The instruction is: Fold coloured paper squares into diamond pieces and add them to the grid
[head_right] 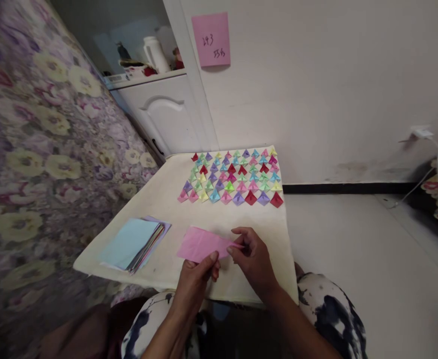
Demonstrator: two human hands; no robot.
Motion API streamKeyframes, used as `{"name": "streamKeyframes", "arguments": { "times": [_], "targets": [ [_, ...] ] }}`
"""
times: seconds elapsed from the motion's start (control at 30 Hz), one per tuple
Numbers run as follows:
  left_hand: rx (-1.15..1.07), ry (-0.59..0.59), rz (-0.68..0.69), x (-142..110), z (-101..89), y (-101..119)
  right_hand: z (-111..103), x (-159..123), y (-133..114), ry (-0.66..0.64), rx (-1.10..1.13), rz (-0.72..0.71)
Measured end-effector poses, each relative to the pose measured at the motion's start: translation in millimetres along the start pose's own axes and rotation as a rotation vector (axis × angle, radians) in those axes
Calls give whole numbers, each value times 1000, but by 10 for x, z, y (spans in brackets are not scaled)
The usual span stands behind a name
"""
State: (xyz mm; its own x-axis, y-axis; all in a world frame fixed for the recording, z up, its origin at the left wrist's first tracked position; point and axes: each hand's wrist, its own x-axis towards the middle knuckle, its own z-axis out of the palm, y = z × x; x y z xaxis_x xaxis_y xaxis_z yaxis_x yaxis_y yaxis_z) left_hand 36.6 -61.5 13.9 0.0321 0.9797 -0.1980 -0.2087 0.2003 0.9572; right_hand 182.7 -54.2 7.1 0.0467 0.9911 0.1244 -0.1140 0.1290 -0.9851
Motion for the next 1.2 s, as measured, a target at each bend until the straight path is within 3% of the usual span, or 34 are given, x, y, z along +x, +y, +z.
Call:
{"name": "streamKeyframes", "arguments": {
  "times": [0.77,1.03,1.2],
  "targets": [
    [21,80,-14,26,-53,44,-227,75,-80,7,-52,5],
    [97,-51,-94,8,-7,-31,-249,134,-27,-302,3,193],
    [145,-118,-159,11,6,-80,-210,129,15,-383,-110,194]
  ]
}}
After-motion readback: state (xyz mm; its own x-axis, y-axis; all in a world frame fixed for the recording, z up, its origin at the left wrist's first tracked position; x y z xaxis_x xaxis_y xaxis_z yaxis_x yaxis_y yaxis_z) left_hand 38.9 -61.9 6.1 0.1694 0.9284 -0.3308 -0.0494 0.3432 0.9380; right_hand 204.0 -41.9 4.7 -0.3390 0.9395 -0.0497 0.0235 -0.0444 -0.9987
